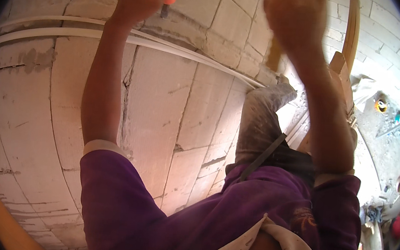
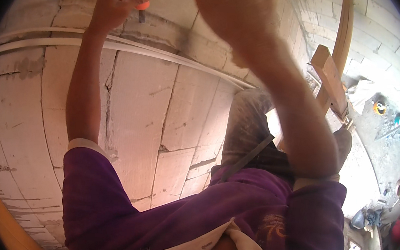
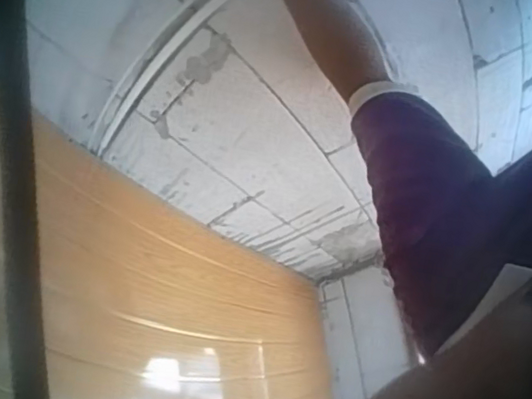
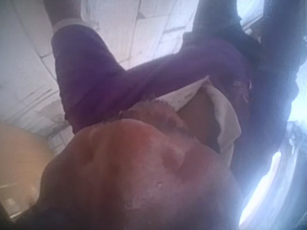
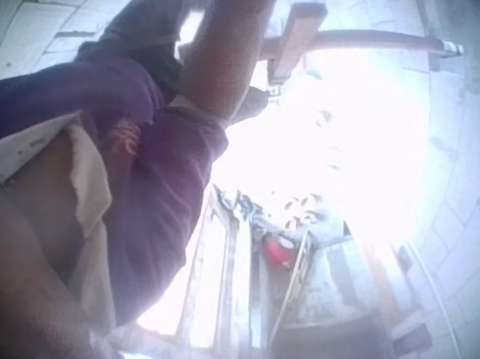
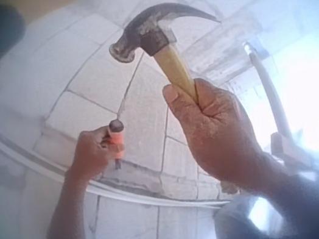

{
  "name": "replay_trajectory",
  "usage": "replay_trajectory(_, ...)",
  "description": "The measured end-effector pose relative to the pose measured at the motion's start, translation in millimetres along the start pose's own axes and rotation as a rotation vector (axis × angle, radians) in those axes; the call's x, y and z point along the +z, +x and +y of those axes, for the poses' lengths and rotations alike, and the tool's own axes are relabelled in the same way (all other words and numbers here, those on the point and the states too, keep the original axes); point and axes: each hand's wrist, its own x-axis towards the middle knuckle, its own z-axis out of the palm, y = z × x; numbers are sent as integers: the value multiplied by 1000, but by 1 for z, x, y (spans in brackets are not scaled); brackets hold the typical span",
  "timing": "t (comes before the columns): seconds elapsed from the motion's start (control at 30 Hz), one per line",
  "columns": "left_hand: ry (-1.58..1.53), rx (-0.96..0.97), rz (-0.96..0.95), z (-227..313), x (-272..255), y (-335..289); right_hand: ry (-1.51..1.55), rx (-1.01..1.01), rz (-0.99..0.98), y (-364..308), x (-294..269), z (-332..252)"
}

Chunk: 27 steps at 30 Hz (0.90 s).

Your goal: The person uses a hammer and a chisel to chip away at the mortar joints of a white tiled wall. They are working on a horizontal line, likely to create a channel for a white pipe that is already partially installed along the wall.

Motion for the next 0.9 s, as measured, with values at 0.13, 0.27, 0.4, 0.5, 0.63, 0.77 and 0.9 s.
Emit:
replay_trajectory(0.13, 62, -111, -19, 12, 3, 0, 688, 398, -466, -1, 10, -29)
replay_trajectory(0.27, 51, -45, 35, 9, 5, -9, 377, 54, -203, 19, 7, -9)
replay_trajectory(0.4, 93, -78, 23, 9, 10, -11, 673, 339, -311, -18, 27, -29)
replay_trajectory(0.5, 152, -59, 37, 13, 13, -26, 845, 337, -170, -1, 7, -20)
replay_trajectory(0.63, 56, -26, 98, 25, 16, -35, 687, 227, -131, -30, 23, -29)
replay_trajectory(0.77, 186, -5, 153, 22, 28, -67, 574, 178, -314, -15, -2, -17)
replay_trajectory(0.9, 225, 207, 250, 11, 48, -104, 651, 360, -193, -21, -22, 4)
